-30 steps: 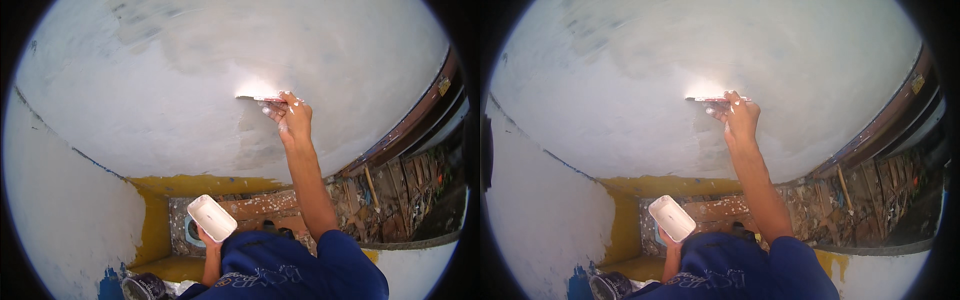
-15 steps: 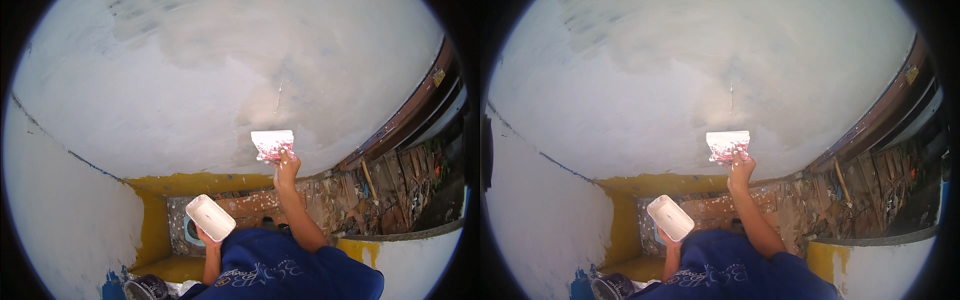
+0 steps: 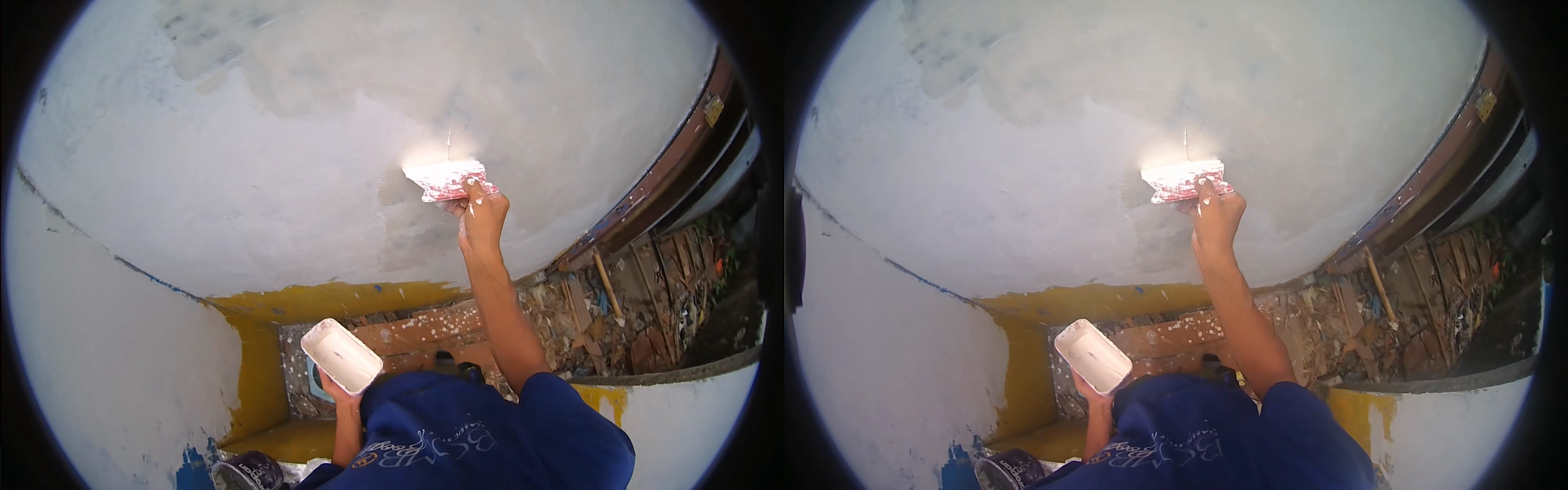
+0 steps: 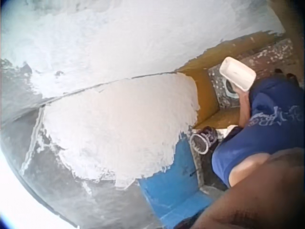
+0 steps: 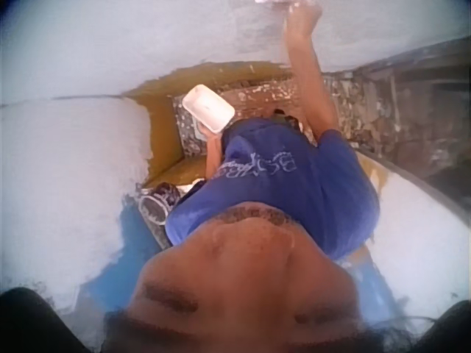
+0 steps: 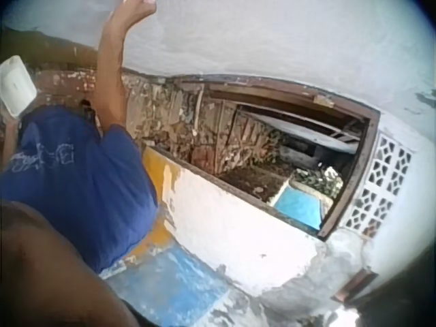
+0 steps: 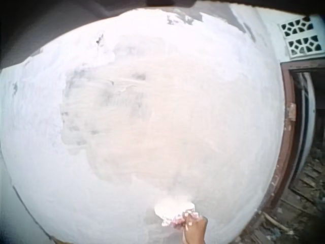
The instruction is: The person applies white plaster to a blue and yellow wall using a putty knife, repeatedly scraping the material from a small container and spreading it across the wall surface.
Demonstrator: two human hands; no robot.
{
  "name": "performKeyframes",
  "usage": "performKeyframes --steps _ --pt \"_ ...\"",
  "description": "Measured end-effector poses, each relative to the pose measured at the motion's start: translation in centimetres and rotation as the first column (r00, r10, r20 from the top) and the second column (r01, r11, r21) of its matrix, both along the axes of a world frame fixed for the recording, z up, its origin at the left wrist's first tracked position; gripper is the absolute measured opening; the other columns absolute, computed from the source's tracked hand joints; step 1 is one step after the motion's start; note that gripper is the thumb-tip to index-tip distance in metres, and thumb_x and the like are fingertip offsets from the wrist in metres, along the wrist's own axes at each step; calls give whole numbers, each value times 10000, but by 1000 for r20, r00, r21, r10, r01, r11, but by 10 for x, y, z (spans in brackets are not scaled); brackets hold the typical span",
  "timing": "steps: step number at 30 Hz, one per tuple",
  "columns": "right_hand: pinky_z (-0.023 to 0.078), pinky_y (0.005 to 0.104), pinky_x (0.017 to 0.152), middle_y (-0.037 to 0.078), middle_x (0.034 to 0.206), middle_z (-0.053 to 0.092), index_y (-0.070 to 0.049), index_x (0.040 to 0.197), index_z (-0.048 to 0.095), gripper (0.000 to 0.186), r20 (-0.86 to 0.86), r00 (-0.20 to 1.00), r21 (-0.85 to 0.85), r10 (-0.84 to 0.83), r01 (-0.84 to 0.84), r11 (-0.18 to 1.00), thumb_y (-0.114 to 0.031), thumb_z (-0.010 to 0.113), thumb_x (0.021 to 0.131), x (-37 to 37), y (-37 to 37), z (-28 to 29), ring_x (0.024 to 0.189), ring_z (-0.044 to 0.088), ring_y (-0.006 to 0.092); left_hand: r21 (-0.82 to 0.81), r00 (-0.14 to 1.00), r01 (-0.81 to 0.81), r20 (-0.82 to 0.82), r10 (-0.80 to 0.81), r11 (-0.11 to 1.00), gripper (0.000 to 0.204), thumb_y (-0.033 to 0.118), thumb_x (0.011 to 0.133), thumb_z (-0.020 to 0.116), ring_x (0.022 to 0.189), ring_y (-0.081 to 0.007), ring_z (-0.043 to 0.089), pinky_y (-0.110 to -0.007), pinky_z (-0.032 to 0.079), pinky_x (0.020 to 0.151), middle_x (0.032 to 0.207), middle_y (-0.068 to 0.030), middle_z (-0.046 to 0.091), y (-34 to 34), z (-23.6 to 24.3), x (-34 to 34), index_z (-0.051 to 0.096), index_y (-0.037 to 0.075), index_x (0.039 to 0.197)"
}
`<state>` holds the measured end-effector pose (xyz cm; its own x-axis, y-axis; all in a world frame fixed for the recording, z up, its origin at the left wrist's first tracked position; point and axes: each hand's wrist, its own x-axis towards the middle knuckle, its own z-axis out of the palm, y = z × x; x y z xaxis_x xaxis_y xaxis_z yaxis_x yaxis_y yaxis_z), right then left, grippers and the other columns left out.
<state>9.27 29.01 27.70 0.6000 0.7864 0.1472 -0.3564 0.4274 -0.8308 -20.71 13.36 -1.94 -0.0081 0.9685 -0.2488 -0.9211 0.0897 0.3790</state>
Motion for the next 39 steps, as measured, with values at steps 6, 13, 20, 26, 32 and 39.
performKeyframes --steps 6,13,20,26,32,39 --pt "580 390 649 187 901 633 150 970 562 222 60 998 157 14 -23 987 -45 530 869 -20 -1 99 745 662 254 -9 1000 12 2 -12 1000 564 500 943 401 1163 -314 535 -500 438 984 1311 -83 526 6 2 5 434 116 1354" --pt "577 363 663 147 896 635 113 972 574 194 61 998 238 17 -31 971 -50 552 868 5 -45 73 754 658 221 -33 1000 15 21 -14 999 561 494 938 368 1108 -328 567 -505 476 934 1251 -115 552 7 15 15 447 103 1333" --pt "578 347 711 80 1000 629 16 1110 561 224 -326 936 -351 132 -249 902 -29 540 892 -4 -46 -204 858 641 186 68 1000 3 29 -5 998 597 502 925 418 1181 -325 527 -503 436 1000 1341 -98 503 -3 -39 -8 389 143 1401" --pt "557 406 802 91 1077 611 -6 1179 519 274 -500 861 -396 93 -323 859 -63 514 910 -29 -16 -273 983 625 225 1 998 1 64 -1 1000 598 500 892 435 1151 -373 537 -526 441 972 1294 -162 534 -6 -31 -19 461 111 1345" --pt "550 412 769 157 1053 580 106 1157 493 305 -453 890 -412 -41 -168 896 -13 539 880 -18 4 -166 913 610 238 230 997 12 76 -30 973 614 498 880 465 1166 -374 531 -527 434 982 1305 -157 530 -15 0 -1 450 111 1357" --pt "530 401 797 184 1027 578 112 1082 496 246 -412 901 -162 134 -217 962 -28 513 881 -29 -4 -54 929 605 270 56 979 28 200 -39 998 614 504 882 460 1136 -373 552 -514 456 962 1291 -154 538 -10 3 0 459 108 1350"
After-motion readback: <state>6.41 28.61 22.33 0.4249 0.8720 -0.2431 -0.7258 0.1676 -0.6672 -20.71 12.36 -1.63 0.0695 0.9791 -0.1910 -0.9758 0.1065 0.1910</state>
